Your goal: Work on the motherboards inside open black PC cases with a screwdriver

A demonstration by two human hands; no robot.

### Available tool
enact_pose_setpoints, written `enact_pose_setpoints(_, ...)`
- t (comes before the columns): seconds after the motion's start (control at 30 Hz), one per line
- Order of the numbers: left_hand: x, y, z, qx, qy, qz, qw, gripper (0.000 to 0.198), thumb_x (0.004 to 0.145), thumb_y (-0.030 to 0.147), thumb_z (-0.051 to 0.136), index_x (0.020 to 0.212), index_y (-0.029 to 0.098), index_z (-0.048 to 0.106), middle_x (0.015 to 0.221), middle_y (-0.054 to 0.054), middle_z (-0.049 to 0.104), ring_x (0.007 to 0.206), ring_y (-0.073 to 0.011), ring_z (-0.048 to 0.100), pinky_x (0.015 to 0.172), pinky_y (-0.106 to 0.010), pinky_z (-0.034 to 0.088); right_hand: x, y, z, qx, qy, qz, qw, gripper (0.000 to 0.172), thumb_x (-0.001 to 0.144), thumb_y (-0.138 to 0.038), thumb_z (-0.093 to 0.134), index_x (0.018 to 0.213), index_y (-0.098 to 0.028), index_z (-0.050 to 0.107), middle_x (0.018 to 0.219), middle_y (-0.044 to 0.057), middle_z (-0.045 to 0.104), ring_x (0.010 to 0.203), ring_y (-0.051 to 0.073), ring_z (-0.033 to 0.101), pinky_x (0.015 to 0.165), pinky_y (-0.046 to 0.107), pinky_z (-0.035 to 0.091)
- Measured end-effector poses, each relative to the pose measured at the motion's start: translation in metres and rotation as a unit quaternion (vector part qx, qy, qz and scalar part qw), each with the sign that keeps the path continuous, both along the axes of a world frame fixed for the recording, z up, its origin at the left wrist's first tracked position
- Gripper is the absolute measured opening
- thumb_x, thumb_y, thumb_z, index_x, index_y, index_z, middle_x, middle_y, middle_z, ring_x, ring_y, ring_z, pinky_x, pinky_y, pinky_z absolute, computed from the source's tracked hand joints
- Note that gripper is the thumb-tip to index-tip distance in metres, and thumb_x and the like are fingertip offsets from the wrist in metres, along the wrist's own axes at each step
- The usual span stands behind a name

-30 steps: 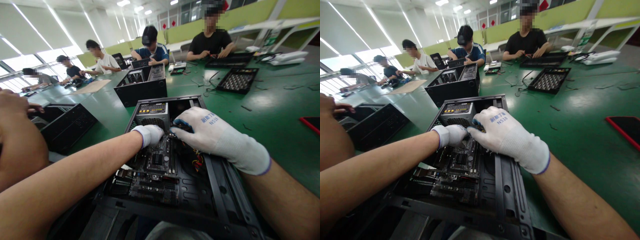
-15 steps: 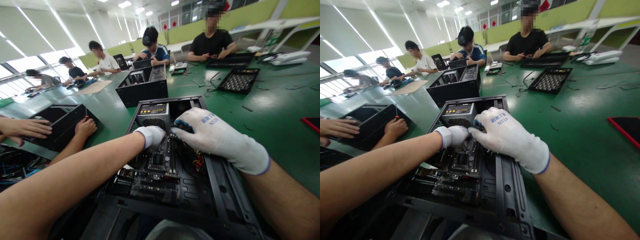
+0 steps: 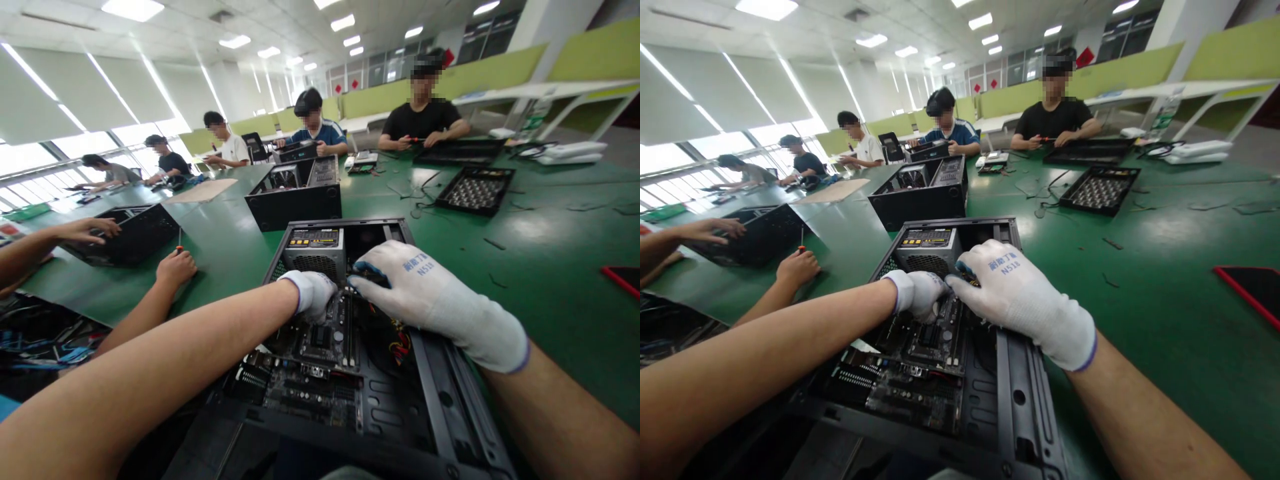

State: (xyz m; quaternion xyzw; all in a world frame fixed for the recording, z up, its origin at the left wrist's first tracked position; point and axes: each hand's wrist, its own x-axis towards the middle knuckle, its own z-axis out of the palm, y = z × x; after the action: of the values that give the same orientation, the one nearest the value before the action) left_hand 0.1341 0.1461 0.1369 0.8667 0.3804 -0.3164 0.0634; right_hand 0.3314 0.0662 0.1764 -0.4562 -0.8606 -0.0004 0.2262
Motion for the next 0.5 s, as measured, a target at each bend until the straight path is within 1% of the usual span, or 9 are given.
enact_pose_setpoints(0.1,-0.001,0.002,0.000,0.005,-0.013,0.009,1.000,0.075,0.059,0.038,0.089,0.129,0.020,0.068,0.124,-0.013,0.077,0.112,-0.0328,0.074,0.098,-0.036,0.059,0.000,-0.001,0.002,-0.003,0.007,0.000,1.000,0.040,0.102,-0.049,0.055,0.111,-0.015,0.074,0.108,0.014,0.074,0.104,0.029,0.066,0.095,0.044,0.051)
enact_pose_setpoints(0.17,-0.002,0.001,0.003,0.013,-0.035,0.015,0.999,0.083,0.062,0.045,0.088,0.136,0.018,0.062,0.129,-0.015,0.074,0.116,-0.0339,0.073,0.100,-0.038,0.058,-0.001,-0.001,0.003,-0.008,0.015,-0.002,1.000,0.039,0.102,-0.049,0.054,0.109,-0.016,0.074,0.107,0.014,0.074,0.103,0.029,0.067,0.094,0.045,0.052)
enact_pose_setpoints(0.23,-0.002,-0.004,0.008,0.024,-0.060,0.024,0.998,0.084,0.069,0.051,0.083,0.140,0.015,0.057,0.133,-0.017,0.073,0.119,-0.0341,0.072,0.101,-0.038,0.058,-0.002,-0.001,0.005,-0.008,0.032,-0.008,0.999,0.039,0.102,-0.050,0.053,0.106,-0.017,0.074,0.106,0.013,0.074,0.103,0.030,0.068,0.094,0.047,0.054)
enact_pose_setpoints(0.3,-0.003,-0.010,0.014,0.035,-0.088,0.032,0.995,0.075,0.078,0.052,0.074,0.140,0.013,0.057,0.134,-0.019,0.072,0.119,-0.0344,0.072,0.100,-0.039,0.059,-0.001,-0.002,0.004,0.006,0.062,-0.032,0.998,0.042,0.099,-0.053,0.054,0.111,-0.018,0.073,0.115,0.015,0.074,0.110,0.032,0.068,0.099,0.051,0.054)
enact_pose_setpoints(0.33,-0.003,-0.013,0.017,0.041,-0.103,0.034,0.993,0.068,0.083,0.051,0.068,0.138,0.012,0.058,0.134,-0.020,0.071,0.120,-0.0345,0.071,0.100,-0.039,0.058,0.001,-0.003,0.003,0.014,0.080,-0.053,0.995,0.048,0.098,-0.056,0.054,0.118,-0.017,0.072,0.123,0.017,0.073,0.118,0.034,0.066,0.104,0.054,0.053)
enact_pose_setpoints(0.4,-0.005,-0.019,0.023,0.052,-0.136,0.034,0.989,0.056,0.091,0.049,0.058,0.132,0.011,0.062,0.132,-0.021,0.072,0.122,-0.0337,0.071,0.102,-0.039,0.057,0.009,-0.006,-0.004,0.013,0.116,-0.114,0.987,0.070,0.094,-0.064,0.053,0.139,-0.011,0.063,0.144,0.022,0.063,0.137,0.040,0.057,0.116,0.059,0.045)
enact_pose_setpoints(0.47,-0.007,-0.023,0.031,0.065,-0.172,0.032,0.982,0.049,0.097,0.049,0.050,0.125,0.012,0.065,0.129,-0.020,0.073,0.122,-0.0318,0.071,0.102,-0.038,0.056,0.025,-0.010,-0.018,-0.034,0.152,-0.194,0.969,0.093,0.090,-0.073,0.051,0.156,-0.007,0.047,0.160,0.025,0.049,0.148,0.044,0.046,0.122,0.061,0.039)
enact_pose_setpoints(0.5,-0.008,-0.025,0.035,0.073,-0.191,0.031,0.978,0.047,0.099,0.050,0.046,0.121,0.014,0.066,0.126,-0.019,0.074,0.120,-0.0308,0.071,0.101,-0.037,0.056,0.034,-0.013,-0.028,-0.068,0.168,-0.230,0.956,0.100,0.089,-0.076,0.051,0.161,-0.007,0.041,0.164,0.024,0.044,0.150,0.045,0.043,0.123,0.061,0.038)
